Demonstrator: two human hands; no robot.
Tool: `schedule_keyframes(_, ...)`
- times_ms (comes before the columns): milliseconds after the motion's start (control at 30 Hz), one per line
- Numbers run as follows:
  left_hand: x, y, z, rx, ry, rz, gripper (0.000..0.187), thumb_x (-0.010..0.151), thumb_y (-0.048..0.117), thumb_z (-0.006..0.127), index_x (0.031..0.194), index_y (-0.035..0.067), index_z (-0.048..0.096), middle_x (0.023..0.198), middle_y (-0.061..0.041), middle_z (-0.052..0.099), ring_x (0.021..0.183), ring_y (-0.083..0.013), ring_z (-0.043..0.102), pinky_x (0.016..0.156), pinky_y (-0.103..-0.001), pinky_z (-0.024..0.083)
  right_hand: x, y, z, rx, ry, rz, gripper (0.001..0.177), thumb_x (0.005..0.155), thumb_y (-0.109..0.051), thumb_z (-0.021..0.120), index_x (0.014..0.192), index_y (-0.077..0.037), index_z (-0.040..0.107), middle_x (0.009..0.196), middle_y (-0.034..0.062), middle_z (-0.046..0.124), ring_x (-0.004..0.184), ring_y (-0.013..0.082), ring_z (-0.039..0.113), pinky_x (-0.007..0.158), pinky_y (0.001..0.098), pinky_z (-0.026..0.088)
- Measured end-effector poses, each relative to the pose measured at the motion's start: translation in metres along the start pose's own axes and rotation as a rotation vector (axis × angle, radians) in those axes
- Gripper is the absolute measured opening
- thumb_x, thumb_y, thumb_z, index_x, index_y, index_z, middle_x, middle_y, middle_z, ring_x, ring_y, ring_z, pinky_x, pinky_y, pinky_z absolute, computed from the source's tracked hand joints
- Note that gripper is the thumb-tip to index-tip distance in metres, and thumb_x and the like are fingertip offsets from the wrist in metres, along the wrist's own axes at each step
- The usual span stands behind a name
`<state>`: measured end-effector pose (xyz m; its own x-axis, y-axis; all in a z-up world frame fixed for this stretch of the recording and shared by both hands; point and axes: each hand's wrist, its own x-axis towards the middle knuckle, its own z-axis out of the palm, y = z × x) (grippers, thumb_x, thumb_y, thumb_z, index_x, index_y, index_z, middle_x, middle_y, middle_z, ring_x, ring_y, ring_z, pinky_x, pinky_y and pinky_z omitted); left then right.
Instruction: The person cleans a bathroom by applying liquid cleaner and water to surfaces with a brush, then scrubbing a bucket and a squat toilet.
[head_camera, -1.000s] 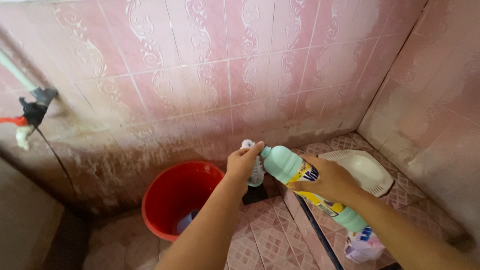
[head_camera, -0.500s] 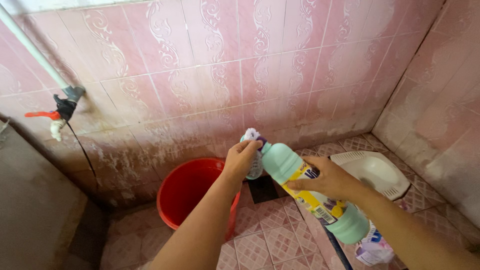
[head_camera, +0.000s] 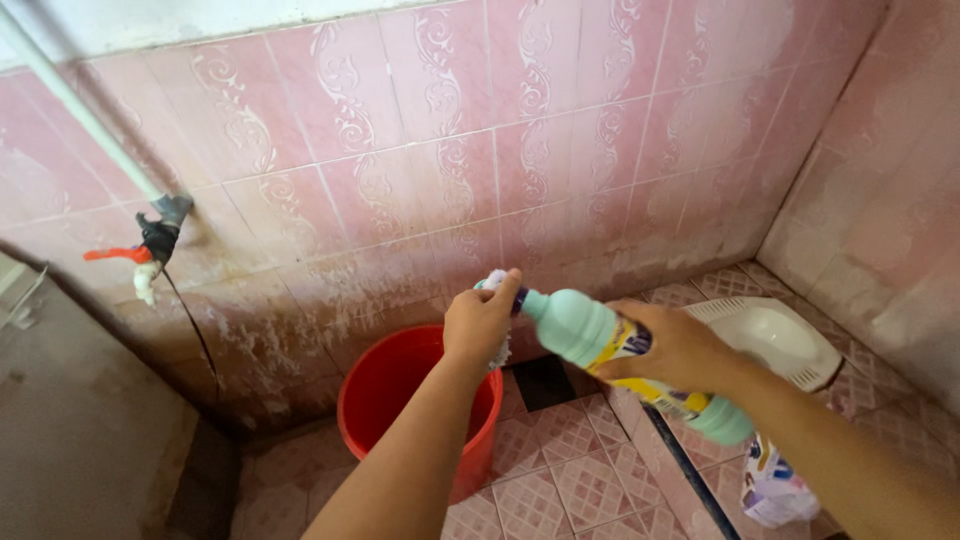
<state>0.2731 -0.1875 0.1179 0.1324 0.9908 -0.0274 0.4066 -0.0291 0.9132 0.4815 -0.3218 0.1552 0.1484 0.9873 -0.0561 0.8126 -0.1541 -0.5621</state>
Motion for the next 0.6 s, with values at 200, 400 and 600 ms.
schedule_keyframes(200,0.017,0.008,0.027,-0.093,-0.039,-0.088,0.068,0.085,0.066,0.063,0.094,0.001,0.081,0.09,-0.012,0.076,0.085,-0.0218,0.072,0.08,-0.036,0.053,-0.014,0.059,-0.021,0.105,0.19,0.064,0.078,0.064,-0.053,0.087,0.128,-0.015,0.065,0.101,0.0106,0.08,0.088,0.0215,0.077,0.079,0.0367,0.059)
schedule_keyframes(400,0.012,0.011,0.12,-0.399,-0.205,-0.156,0.068,0.087,0.058,0.066,0.104,-0.006,0.077,0.091,-0.015,0.072,0.079,-0.022,0.067,0.073,-0.038,0.054,-0.025,0.174,-0.032,-0.093,0.362,0.128,0.094,0.062,-0.054,0.088,0.139,-0.011,0.055,0.108,0.0146,0.073,0.092,0.0233,0.071,0.079,0.0378,0.055)
schedule_keyframes(600,0.023,0.014,0.198,-0.454,-0.33,-0.238,0.069,0.086,0.059,0.07,0.114,-0.004,0.071,0.098,-0.013,0.074,0.085,-0.0194,0.069,0.078,-0.036,0.054,-0.025,0.27,-0.042,-0.191,0.209,0.522,0.081,0.07,-0.064,0.081,0.127,-0.009,0.064,0.1,0.0128,0.078,0.081,0.0248,0.076,0.075,0.0422,0.059)
